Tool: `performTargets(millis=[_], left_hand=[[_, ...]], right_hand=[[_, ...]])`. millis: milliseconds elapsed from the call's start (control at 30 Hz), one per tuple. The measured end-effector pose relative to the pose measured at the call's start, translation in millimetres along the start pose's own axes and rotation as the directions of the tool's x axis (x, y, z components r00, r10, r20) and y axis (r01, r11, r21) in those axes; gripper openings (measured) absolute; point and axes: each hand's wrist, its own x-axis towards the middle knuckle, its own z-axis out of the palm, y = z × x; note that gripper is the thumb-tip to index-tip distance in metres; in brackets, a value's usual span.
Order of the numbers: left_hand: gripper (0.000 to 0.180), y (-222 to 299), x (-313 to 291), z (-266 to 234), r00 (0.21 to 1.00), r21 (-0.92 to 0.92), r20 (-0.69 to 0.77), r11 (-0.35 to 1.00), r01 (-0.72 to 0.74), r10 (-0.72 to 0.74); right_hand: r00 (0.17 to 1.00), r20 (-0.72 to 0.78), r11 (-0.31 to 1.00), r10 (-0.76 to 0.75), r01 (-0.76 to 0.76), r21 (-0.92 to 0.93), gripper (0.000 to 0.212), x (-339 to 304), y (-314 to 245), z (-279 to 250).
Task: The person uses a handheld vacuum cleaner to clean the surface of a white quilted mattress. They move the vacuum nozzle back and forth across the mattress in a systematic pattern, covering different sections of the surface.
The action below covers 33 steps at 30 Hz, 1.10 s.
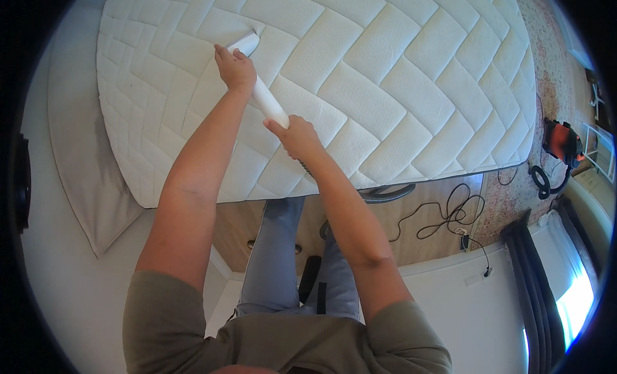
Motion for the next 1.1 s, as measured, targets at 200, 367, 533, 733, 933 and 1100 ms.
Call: performTargets(millis=[200,367,533,733,933,1100], left_hand=[[0.061,1.6,-15.0,1.7,1.000,0.010,-0.007,1.000,-0.021,0.021],[0.062,9.2,-31.1,0.6,1.000,-0.014,0.018,1.000,-0.001,0.001],[0.062,13.1,-46.6,-0.7,1.000,-0.016,0.018,1.000,0.003,-0.003],[0.061,18.2,-66.8,-1.6,1.000,-0.045,0.030,0.999,0.001,0.000],[0.061,13.9,-97.9,0.3,0.999,-0.035,-0.004,0.998,-0.049,0.049],[0.060,24.7,-129.6,-1.0,1.000,-0.025,0.029,1.000,-0.002,0.002]], right_hand=[[1.000,-0.010,1.000,0.012,-0.012,0.012,0.063,-10.8,10.2,-0.8],[1.000,-0.008,1.000,0.020,-0.020,0.016,0.063,-17.7,24.9,-4.5],[1.000,-0.009,1.000,0.026,-0.026,-0.006,0.069,-27.0,35.7,-5.9],[0.999,-0.021,1.000,0.027,-0.026,0.012,0.069,-37.6,52.7,-7.1],[0.999,-0.035,0.999,0.037,-0.035,0.033,0.064,-51.9,79.4,-5.6],[0.998,-0.037,0.999,0.043,-0.041,0.035,0.069,-68.6,104.9,-11.6]])
